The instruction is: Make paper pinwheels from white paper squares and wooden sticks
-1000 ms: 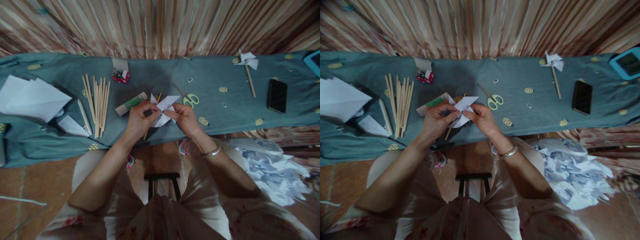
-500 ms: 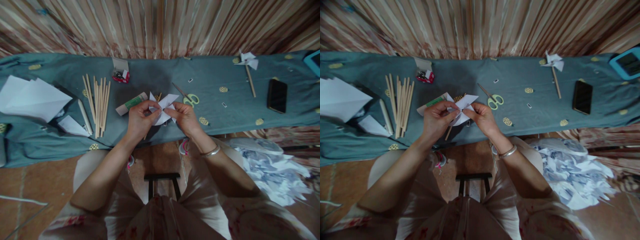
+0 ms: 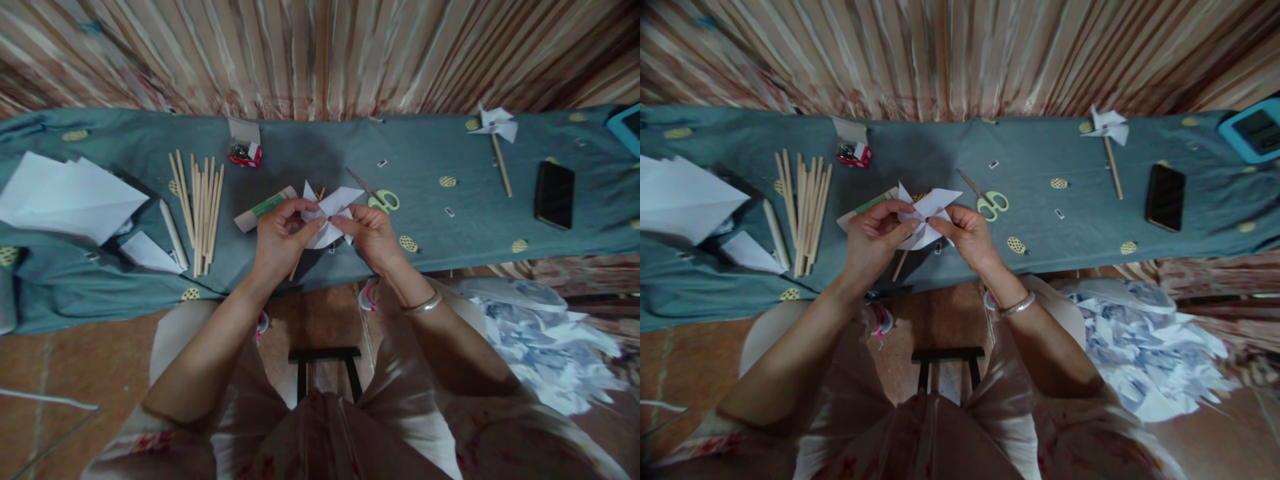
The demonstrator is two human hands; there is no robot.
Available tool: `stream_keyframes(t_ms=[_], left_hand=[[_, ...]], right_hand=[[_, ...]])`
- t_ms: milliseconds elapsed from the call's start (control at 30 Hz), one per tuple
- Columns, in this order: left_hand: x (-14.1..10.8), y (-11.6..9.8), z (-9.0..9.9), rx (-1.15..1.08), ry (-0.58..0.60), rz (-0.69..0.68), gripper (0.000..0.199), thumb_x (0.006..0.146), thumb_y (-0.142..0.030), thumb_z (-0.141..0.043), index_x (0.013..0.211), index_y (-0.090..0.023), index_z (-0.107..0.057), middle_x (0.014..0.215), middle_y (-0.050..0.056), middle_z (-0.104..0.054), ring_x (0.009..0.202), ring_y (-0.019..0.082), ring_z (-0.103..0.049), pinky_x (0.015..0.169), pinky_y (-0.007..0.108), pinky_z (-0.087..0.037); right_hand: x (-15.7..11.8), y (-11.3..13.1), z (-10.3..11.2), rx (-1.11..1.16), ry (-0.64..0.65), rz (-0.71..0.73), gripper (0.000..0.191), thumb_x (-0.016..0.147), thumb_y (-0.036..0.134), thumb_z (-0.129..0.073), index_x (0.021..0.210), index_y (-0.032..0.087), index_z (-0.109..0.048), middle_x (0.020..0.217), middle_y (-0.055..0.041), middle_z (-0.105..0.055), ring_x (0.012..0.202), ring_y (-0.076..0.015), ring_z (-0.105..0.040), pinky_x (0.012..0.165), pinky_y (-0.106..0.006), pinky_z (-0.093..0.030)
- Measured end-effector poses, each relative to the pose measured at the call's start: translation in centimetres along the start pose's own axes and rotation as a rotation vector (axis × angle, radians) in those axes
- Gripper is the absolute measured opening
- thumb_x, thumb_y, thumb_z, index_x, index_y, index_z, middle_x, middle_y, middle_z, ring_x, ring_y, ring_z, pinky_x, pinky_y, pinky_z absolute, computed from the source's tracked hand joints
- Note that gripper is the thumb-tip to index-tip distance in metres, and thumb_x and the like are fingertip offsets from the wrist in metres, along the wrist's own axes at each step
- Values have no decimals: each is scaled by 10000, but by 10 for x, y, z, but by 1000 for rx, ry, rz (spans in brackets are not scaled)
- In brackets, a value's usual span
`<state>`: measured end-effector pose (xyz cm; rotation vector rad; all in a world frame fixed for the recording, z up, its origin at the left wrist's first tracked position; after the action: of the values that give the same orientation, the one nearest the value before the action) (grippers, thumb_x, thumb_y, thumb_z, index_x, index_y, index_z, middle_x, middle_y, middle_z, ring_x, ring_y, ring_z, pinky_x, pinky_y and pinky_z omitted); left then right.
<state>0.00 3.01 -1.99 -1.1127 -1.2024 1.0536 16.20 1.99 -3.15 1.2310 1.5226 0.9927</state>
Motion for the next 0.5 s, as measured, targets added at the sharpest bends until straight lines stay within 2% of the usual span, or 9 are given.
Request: stream_keyframes(t_ms=[100,167,300,400,500], left_hand=[[3,2,5,-52,-62,-18,442,671,-370,-846,1030,-207,-648,1068,49,-711,930,191,-681,803,299,-549],[4,3,6,-87,-49,9,502,648,-375,-860,1062,-207,-633,1092,53,-709,969,207,-684,831,318,-551],[3,6,2,-142,31,103,501,632,-373,-865,1041,-187,-645,1035,53,-724,936,212,-694,840,333,-552],[3,5,3,-179,-28,100,570,591,-340,-890,1087,-213,-640,1084,45,-722,970,207,-689,844,316,-548],[4,2,5,-205,-40,130,491,606,-326,-885,1032,-204,-673,1029,41,-735,946,197,-691,840,306,-545]], right_hand=[[0,0,0,24,-2,-2,283,628,435,-864,687,218,-693,691,32,-693,610,-118,-575,630,-273,-476],[1,0,0,32,-8,2,266,638,424,-861,693,221,-699,680,34,-687,605,-116,-573,627,-273,-475],[4,0,0,57,-8,8,268,633,414,-865,716,214,-709,687,39,-693,598,-106,-568,615,-263,-463],[6,0,0,54,-9,24,270,641,415,-864,693,210,-694,683,41,-690,592,-99,-564,608,-257,-456],[6,0,0,38,-3,32,290,635,438,-868,678,215,-688,683,36,-689,604,-105,-572,625,-265,-467]])
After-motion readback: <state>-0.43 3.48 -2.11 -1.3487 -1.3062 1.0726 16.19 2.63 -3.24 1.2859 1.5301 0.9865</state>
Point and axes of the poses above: each hand's wrist, its own x-axis towards the middle knuckle, its own z-axis out of the back of the hand, y = z × x, the point moved 3 cm from there along x, towards the middle knuckle
